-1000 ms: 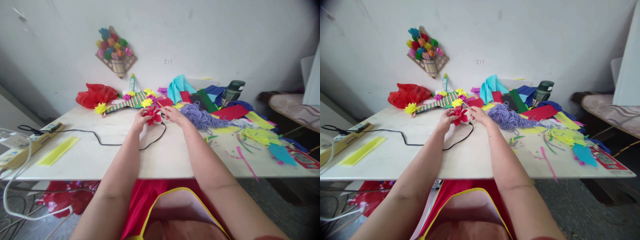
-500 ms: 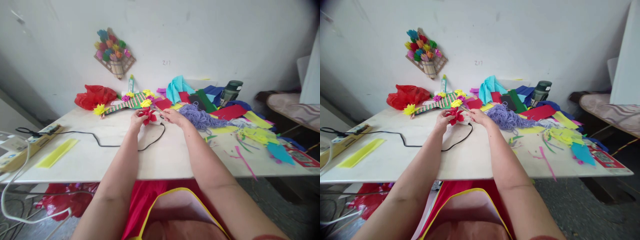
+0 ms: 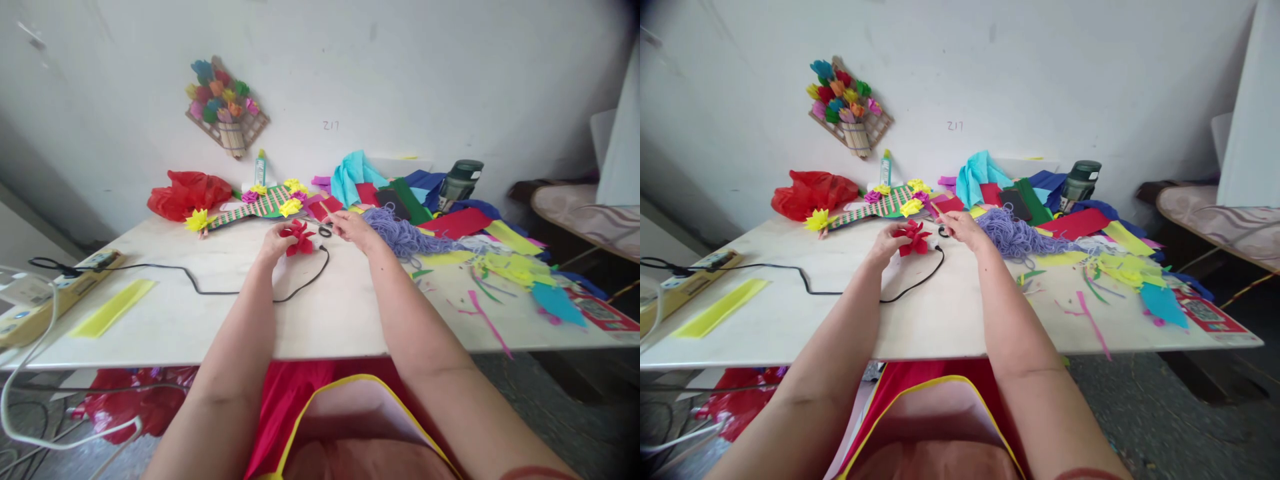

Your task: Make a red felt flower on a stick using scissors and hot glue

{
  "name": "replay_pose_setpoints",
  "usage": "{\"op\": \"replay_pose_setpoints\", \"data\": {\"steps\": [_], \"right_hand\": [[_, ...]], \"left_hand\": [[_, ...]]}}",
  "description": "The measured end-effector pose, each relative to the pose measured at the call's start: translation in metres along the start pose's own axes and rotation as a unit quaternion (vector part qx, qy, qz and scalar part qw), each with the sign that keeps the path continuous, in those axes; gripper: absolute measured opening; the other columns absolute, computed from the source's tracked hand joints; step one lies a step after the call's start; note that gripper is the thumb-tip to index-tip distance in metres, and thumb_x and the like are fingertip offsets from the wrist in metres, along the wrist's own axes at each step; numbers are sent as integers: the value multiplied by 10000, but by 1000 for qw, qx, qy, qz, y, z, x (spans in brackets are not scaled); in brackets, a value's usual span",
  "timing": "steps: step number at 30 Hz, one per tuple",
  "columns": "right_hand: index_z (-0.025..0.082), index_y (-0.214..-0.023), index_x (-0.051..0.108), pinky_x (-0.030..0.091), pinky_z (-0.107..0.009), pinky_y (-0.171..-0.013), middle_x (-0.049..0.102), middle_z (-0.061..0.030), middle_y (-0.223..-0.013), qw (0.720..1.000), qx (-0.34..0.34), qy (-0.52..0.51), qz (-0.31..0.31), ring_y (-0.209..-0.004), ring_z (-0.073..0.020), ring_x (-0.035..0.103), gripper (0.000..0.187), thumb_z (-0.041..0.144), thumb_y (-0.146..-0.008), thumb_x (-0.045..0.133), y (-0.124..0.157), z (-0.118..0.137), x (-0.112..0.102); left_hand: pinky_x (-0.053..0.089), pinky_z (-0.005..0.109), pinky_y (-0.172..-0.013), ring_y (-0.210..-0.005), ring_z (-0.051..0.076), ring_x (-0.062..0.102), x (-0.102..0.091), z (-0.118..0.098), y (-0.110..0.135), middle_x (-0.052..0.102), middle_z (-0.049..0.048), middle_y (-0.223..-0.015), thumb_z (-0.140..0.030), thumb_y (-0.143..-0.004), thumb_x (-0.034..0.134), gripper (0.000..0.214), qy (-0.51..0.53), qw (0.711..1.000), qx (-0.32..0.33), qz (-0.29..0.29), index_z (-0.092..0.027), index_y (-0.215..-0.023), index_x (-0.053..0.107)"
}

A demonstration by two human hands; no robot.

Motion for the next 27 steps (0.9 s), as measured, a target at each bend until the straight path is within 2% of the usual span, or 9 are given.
{"op": "replay_pose_setpoints", "data": {"steps": [4,7,9,12,14,17,20,23,27], "right_hand": [[146,-832,628,174,-189,-422,481,76,-474,998,35,30,52,-399,-46,295,191,286,-942,560,1,-3,13],[172,-761,566,198,-184,-430,505,72,-479,997,35,43,57,-406,-46,308,181,258,-918,585,-1,-7,17],[182,-706,528,215,-183,-441,516,69,-489,997,28,57,53,-415,-45,317,219,251,-902,598,-3,-7,18],[184,-657,510,220,-189,-453,509,69,-491,995,21,78,54,-422,-43,318,252,245,-881,608,-3,-7,20],[180,-645,521,217,-195,-455,504,68,-490,994,15,82,63,-423,-42,317,256,257,-871,614,-3,-7,23],[174,-631,535,217,-207,-458,502,64,-484,993,11,86,82,-420,-42,323,271,286,-863,620,-3,-8,28],[170,-615,549,227,-219,-471,493,63,-479,990,1,107,91,-427,-47,335,285,312,-851,623,-5,-11,30],[160,-628,594,256,-227,-499,485,64,-482,987,-14,131,89,-455,-59,361,292,365,-831,633,-6,-12,31],[163,-587,592,297,-243,-546,459,62,-480,981,-48,178,62,-504,-81,401,322,388,-817,616,-8,-8,29]], "left_hand": [[516,396,-880,-922,287,670,1,-1,-4,742,19,-796,-177,-527,728,252,-162,986,36,19,-236,-769,759],[396,464,-1078,-1121,317,620,-3,-10,-7,770,18,-959,-156,-579,714,229,-262,959,104,-9,-280,-761,775],[344,477,-1117,-1161,306,607,-5,-18,-7,769,22,-1030,-170,-647,695,184,-270,951,147,-30,-288,-763,775],[337,455,-1115,-1164,282,611,-5,-28,-3,766,33,-1052,-257,-770,674,103,-213,956,198,-46,-274,-779,775],[349,435,-1105,-1132,272,619,0,-32,3,766,44,-1018,-371,-843,663,164,-168,960,221,-25,-262,-816,783],[431,396,-1003,-1058,271,618,9,-33,9,757,69,-941,-496,-827,703,278,-114,967,227,-4,-235,-857,795],[491,325,-769,-825,222,640,17,-26,9,733,70,-783,-549,-799,722,359,-63,980,189,21,-196,-742,761],[424,273,-568,-597,162,579,21,-20,7,683,54,-625,-545,-770,742,405,-40,989,138,37,-178,-607,692],[333,248,-473,-467,120,503,21,-18,8,627,35,-519,-510,-730,785,428,-11,997,71,41,-175,-521,620]]}}
Point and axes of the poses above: each hand's wrist, its own y-axis away from the middle knuckle, its own x-axis out of the palm, z = x × y, the point moved 6 cm from there along -y, towards the middle knuckle
